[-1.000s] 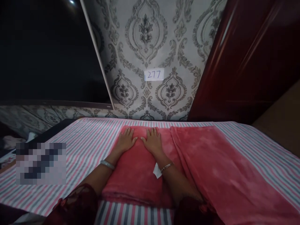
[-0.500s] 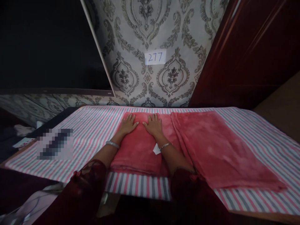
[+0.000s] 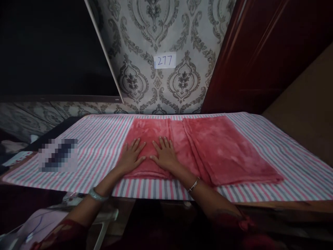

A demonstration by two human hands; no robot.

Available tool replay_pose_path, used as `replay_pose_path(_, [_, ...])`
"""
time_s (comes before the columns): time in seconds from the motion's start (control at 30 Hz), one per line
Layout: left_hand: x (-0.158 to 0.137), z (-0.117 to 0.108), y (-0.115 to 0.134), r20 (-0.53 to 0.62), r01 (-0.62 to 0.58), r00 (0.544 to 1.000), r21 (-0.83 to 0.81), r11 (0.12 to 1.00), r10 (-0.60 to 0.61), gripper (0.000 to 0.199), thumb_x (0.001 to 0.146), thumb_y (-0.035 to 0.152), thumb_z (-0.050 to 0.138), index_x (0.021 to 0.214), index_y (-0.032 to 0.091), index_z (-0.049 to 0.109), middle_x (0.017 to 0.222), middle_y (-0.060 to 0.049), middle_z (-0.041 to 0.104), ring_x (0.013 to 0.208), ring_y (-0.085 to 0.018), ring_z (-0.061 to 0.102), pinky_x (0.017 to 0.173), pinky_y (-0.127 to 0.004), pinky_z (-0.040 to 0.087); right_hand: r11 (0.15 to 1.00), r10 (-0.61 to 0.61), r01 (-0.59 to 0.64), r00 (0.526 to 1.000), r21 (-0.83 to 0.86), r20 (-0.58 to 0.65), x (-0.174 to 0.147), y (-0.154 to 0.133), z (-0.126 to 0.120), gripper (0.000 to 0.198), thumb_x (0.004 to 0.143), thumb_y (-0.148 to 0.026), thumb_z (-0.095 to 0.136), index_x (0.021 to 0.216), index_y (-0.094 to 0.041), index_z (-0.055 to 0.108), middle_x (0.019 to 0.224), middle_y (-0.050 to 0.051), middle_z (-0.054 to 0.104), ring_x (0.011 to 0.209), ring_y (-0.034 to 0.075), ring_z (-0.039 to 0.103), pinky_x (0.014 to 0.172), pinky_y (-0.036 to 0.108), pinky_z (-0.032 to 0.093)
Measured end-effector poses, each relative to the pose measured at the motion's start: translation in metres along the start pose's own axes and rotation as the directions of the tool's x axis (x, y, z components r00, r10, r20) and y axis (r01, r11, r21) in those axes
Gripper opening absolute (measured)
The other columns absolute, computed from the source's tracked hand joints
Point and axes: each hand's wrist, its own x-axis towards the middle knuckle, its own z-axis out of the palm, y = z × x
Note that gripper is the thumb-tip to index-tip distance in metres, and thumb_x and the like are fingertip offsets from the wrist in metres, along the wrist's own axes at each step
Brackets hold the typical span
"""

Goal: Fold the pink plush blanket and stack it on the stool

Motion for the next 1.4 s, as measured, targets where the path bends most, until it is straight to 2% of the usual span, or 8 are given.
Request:
replay_pose_path(0.43, [0.002,0.004,-0.003,-0.011,0.005,1.000,0.058,0.998,-0.004,0.066,0.099,0.054,0.046,0.158,0.025,0.037,0.166,-0.015,0.027,0.154,-0.035,0.022,0.120,-0.065,0.020,1.000,-0.001,0.001,0.999,0.017,-0.032,-0.001,0.000,0.003,0.069,0.099,-0.056,0.048,0.160,-0.027,0.032,0.169,0.013,0.017,0.156,0.033,0.013,0.124,0.053,0.011])
replay_pose_path(0.57, [0.004,0.002,-0.004,0.006,0.004,1.000,0.049,0.999,-0.004,0.066,0.100,0.053,0.044,0.158,0.023,0.036,0.166,-0.016,0.026,0.154,-0.034,0.021,0.120,-0.064,0.019,0.997,0.004,-0.001,0.999,0.078,-0.033,-0.003,0.017,-0.024,0.060,0.100,-0.042,0.049,0.156,-0.024,0.041,0.162,0.009,0.037,0.151,0.026,0.030,0.122,0.040,0.025])
replay_pose_path(0.67, [0.005,0.002,-0.006,0.001,0.005,1.000,0.041,0.999,-0.005,0.066,0.099,0.053,0.044,0.158,0.024,0.036,0.166,-0.015,0.027,0.154,-0.034,0.022,0.120,-0.064,0.020,0.977,0.214,-0.211,0.967,0.036,-0.140,-0.012,0.048,-0.054,0.051,0.101,-0.032,0.043,0.150,-0.019,0.049,0.145,0.013,0.056,0.134,0.027,0.050,0.111,0.036,0.040])
replay_pose_path(0.8, [0.006,0.005,-0.008,-0.032,-0.010,0.999,0.032,0.999,0.011,0.065,0.099,0.053,0.045,0.156,0.024,0.039,0.165,-0.016,0.030,0.153,-0.035,0.024,0.119,-0.065,0.021,0.878,0.453,-0.469,0.880,-0.098,-0.144,-0.027,0.090,-0.073,0.064,0.097,-0.038,0.054,0.154,-0.014,0.038,0.138,0.021,0.056,0.121,0.034,0.059,0.097,0.040,0.047])
replay_pose_path(0.97, [0.006,0.007,-0.009,-0.043,-0.008,0.999,0.026,1.000,0.010,0.064,0.099,0.052,0.045,0.156,0.023,0.040,0.165,-0.016,0.031,0.153,-0.035,0.026,0.119,-0.065,0.022,0.879,0.462,-0.457,0.887,-0.135,0.009,-0.024,0.121,-0.063,0.054,0.095,-0.025,0.052,0.149,-0.016,0.046,0.134,0.020,0.060,0.112,0.031,0.066,0.091,0.037,0.050])
replay_pose_path(1.1, [0.005,0.008,-0.010,-0.050,-0.012,0.999,0.026,1.000,0.013,0.063,0.099,0.051,0.044,0.156,0.024,0.041,0.165,-0.015,0.031,0.153,-0.035,0.026,0.119,-0.064,0.022,0.871,0.482,-0.483,0.876,-0.096,-0.029,-0.008,0.135,-0.071,0.053,0.093,-0.013,0.041,0.144,-0.014,0.054,0.128,0.016,0.067,0.114,0.028,0.066,0.095,0.034,0.049])
replay_pose_path(1.23, [0.005,0.008,-0.012,-0.050,-0.012,0.999,0.034,0.999,0.014,0.064,0.098,0.053,0.044,0.156,0.026,0.040,0.165,-0.014,0.032,0.152,-0.035,0.027,0.119,-0.063,0.023,0.866,0.491,-0.496,0.867,-0.066,-0.087,-0.001,0.133,-0.073,0.056,0.094,-0.016,0.034,0.148,-0.015,0.051,0.135,0.014,0.065,0.120,0.027,0.063,0.099,0.035,0.048])
replay_pose_path(1.4, [0.005,0.009,-0.012,-0.051,-0.008,0.999,0.025,1.000,0.010,0.064,0.099,0.053,0.043,0.156,0.025,0.041,0.164,-0.014,0.032,0.152,-0.035,0.027,0.119,-0.064,0.023,0.883,0.462,-0.463,0.886,-0.076,-0.024,-0.003,0.120,-0.060,0.046,0.092,-0.015,0.044,0.134,-0.014,0.063,0.127,0.017,0.068,0.110,0.027,0.068,0.091,0.034,0.051])
